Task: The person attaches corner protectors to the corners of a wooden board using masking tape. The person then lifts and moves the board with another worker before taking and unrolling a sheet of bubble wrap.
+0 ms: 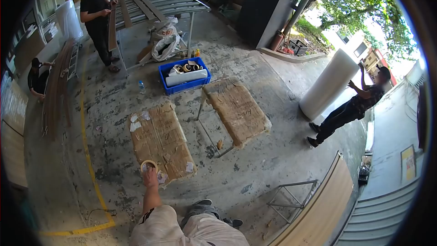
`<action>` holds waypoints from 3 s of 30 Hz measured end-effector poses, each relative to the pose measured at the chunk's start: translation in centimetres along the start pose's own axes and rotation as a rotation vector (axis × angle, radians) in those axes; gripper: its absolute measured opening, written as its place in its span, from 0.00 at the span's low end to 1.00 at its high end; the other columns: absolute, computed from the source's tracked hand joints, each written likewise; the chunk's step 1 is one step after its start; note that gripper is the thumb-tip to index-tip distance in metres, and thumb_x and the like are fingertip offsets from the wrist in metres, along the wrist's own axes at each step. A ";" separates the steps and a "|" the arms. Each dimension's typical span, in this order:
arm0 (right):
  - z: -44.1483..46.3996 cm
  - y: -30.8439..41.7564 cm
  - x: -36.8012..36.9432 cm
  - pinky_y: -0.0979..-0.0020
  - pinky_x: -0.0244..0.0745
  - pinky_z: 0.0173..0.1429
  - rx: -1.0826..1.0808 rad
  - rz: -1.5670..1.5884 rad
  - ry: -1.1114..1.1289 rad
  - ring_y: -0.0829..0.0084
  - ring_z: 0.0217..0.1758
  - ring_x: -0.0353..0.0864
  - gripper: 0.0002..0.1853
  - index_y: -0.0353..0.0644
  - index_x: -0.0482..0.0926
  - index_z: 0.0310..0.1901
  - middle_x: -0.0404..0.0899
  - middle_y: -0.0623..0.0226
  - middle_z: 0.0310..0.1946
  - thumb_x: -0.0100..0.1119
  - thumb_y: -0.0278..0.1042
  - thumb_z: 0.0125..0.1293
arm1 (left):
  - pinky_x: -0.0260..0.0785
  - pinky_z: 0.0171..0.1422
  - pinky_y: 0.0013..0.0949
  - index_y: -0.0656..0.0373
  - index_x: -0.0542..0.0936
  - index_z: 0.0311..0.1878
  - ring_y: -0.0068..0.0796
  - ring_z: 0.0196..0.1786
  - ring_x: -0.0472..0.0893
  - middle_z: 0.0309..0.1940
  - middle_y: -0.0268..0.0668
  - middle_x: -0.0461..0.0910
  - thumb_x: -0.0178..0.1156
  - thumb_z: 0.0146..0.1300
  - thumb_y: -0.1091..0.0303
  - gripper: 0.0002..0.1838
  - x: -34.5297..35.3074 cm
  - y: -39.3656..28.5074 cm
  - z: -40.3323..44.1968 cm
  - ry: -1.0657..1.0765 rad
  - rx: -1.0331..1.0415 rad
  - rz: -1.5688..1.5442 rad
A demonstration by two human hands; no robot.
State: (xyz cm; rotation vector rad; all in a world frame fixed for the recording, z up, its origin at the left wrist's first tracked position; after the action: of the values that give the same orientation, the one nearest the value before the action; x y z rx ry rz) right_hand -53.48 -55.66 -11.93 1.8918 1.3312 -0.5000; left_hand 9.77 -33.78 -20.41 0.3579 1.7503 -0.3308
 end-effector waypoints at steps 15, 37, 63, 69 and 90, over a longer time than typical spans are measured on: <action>0.0 0.1 1.0 0.56 0.79 0.52 0.014 -0.052 0.046 0.52 0.46 0.86 0.17 0.39 0.86 0.47 0.86 0.48 0.40 0.65 0.45 0.67 | 0.78 0.58 0.45 0.59 0.81 0.46 0.45 0.51 0.82 0.48 0.44 0.82 0.56 0.70 0.78 0.06 1.5 2.0 0.3 0.045 -0.102 -0.345; -3.0 -4.2 3.2 0.53 0.78 0.58 0.076 -0.004 0.061 0.47 0.54 0.85 0.18 0.41 0.86 0.51 0.86 0.45 0.47 0.60 0.44 0.70 | 0.74 0.64 0.46 0.56 0.83 0.50 0.45 0.57 0.82 0.55 0.42 0.81 0.57 0.69 0.74 0.10 0.4 0.3 0.0 -0.003 0.062 -0.082; -16.7 -17.0 13.3 0.55 0.79 0.60 0.434 0.435 -0.018 0.45 0.58 0.85 0.19 0.39 0.87 0.54 0.86 0.44 0.51 0.58 0.39 0.67 | 0.51 0.83 0.56 0.56 0.51 0.82 0.62 0.82 0.52 0.81 0.60 0.49 0.82 0.50 0.52 0.63 -11.5 -56.3 -14.0 0.241 1.002 -0.612; -6.2 -17.5 6.4 0.56 0.80 0.59 0.519 0.543 -0.029 0.46 0.57 0.85 0.19 0.39 0.87 0.54 0.86 0.45 0.51 0.59 0.39 0.67 | 0.52 0.82 0.59 0.52 0.46 0.84 0.60 0.84 0.48 0.82 0.57 0.46 0.81 0.53 0.46 0.65 -16.5 -84.7 -13.0 0.168 1.154 -0.782; 24.5 -16.4 -29.4 0.56 0.81 0.57 0.526 0.706 -0.402 0.49 0.53 0.87 0.18 0.40 0.86 0.54 0.88 0.49 0.50 0.61 0.40 0.66 | 0.64 0.75 0.56 0.58 0.65 0.75 0.54 0.76 0.66 0.73 0.54 0.68 0.71 0.60 0.43 0.47 -14.2 -142.2 -6.2 0.302 0.547 -0.766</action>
State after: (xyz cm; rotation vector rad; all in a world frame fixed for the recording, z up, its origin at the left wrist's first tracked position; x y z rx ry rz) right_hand -77.22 -89.84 -13.33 2.3448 0.2305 -0.8419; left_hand -51.60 -161.58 -1.38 0.1040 2.0256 -1.3792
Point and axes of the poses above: each hand's wrist, its own z-axis towards the middle knuckle, its own x-axis out of the palm, y = z × x, the point moved 6 cm from there along z, towards the middle knuckle
